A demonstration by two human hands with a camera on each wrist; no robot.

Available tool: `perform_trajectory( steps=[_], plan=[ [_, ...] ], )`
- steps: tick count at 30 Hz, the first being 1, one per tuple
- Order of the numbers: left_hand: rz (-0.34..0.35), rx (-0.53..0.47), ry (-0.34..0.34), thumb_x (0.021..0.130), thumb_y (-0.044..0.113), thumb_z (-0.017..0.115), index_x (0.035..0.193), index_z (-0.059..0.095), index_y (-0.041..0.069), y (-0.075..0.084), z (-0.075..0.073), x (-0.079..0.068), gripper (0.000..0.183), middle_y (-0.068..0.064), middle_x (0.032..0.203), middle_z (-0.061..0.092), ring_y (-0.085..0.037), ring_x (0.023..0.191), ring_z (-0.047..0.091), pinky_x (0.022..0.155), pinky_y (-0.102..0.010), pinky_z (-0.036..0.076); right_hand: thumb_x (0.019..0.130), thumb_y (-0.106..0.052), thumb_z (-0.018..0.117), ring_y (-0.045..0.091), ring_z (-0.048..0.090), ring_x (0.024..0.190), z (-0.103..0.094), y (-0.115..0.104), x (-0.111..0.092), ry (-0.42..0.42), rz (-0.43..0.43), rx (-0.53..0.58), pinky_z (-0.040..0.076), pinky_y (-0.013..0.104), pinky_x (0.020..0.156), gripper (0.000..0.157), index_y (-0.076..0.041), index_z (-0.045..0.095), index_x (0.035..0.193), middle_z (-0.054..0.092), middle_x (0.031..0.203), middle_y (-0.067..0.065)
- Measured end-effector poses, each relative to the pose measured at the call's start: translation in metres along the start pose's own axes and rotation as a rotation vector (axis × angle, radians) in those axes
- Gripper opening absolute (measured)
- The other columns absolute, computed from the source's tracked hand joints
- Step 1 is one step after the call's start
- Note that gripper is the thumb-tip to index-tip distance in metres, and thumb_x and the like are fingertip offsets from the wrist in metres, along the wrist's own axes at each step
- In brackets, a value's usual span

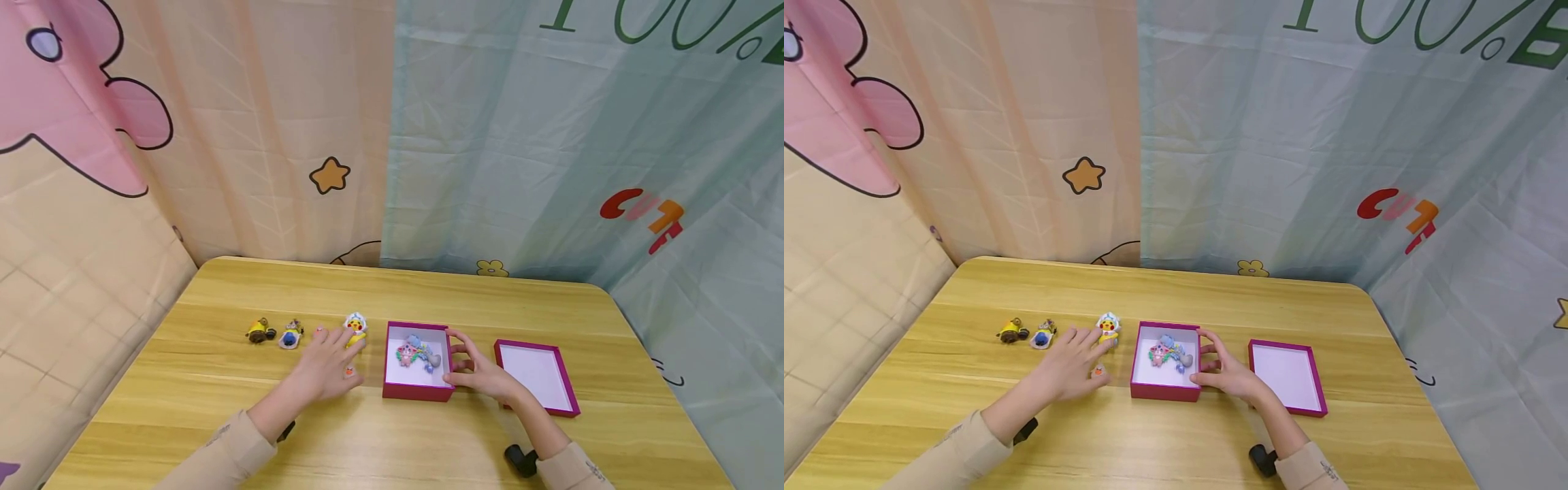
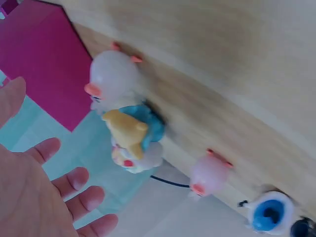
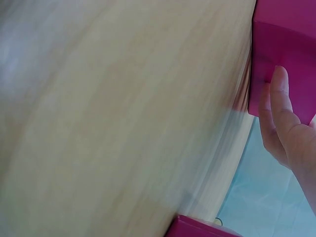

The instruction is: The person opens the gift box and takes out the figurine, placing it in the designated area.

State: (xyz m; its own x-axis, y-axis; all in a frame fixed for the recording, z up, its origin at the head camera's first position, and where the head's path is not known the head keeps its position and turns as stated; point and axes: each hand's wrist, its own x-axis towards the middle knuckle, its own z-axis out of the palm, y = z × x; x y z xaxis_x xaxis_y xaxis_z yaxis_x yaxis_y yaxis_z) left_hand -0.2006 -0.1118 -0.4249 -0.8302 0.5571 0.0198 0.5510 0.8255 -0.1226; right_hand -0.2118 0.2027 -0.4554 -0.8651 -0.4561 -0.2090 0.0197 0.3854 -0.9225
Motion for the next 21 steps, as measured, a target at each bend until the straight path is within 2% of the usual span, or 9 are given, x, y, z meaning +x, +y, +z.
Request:
perform_trajectory(
  steps=[4, 11, 14, 21],
  plan=[
    [0.004, -0.009, 0.042, 0.087, 0.056, 0.045, 0.131, 0.045, 0.018, 0.009, -0.005, 0.011, 0.058, -0.01, 0.131, 0.044, -0.027, 0.119, 0.04, 0.097, -0.044, 0.033, 0.083, -0.018, 0.067, 0.032, 0.044, 0.111, 0.0, 0.0, 0.0, -0.001, -0.005, -0.002, 0.042, 0.046, 0.089, 0.081, -0.021, 0.013, 0.144, 0.03, 0.133, 0.021],
    [-0.035, -0.082, 0.07, 0.089, 0.054, 0.044, 0.132, 0.047, 0.018, 0.03, -0.003, 0.034, 0.057, -0.011, 0.134, 0.044, -0.029, 0.122, 0.04, 0.101, -0.047, 0.03, 0.083, -0.018, 0.067, 0.032, 0.044, 0.11, 0.0, 0.0, 0.0, -0.006, -0.009, 0.0, 0.042, 0.046, 0.089, 0.081, -0.021, 0.014, 0.144, 0.03, 0.133, 0.021],
    [-0.04, -0.059, 0.071, 0.089, 0.054, 0.043, 0.131, 0.047, 0.019, 0.04, -0.003, 0.041, 0.054, -0.009, 0.133, 0.044, -0.027, 0.122, 0.039, 0.101, -0.046, 0.03, 0.083, -0.019, 0.067, 0.032, 0.045, 0.11, 0.0, 0.0, 0.0, -0.006, -0.009, -0.001, 0.042, 0.046, 0.089, 0.081, -0.021, 0.014, 0.144, 0.03, 0.133, 0.022],
    [-0.017, 0.059, 0.023, 0.091, 0.055, 0.038, 0.134, 0.043, 0.025, 0.06, 0.0, 0.055, 0.053, -0.004, 0.133, 0.041, -0.021, 0.119, 0.038, 0.1, -0.04, 0.03, 0.083, -0.019, 0.066, 0.034, 0.044, 0.111, 0.0, -0.001, -0.001, -0.008, -0.014, -0.002, 0.043, 0.047, 0.089, 0.081, -0.021, 0.013, 0.144, 0.03, 0.134, 0.022]
  ],
)
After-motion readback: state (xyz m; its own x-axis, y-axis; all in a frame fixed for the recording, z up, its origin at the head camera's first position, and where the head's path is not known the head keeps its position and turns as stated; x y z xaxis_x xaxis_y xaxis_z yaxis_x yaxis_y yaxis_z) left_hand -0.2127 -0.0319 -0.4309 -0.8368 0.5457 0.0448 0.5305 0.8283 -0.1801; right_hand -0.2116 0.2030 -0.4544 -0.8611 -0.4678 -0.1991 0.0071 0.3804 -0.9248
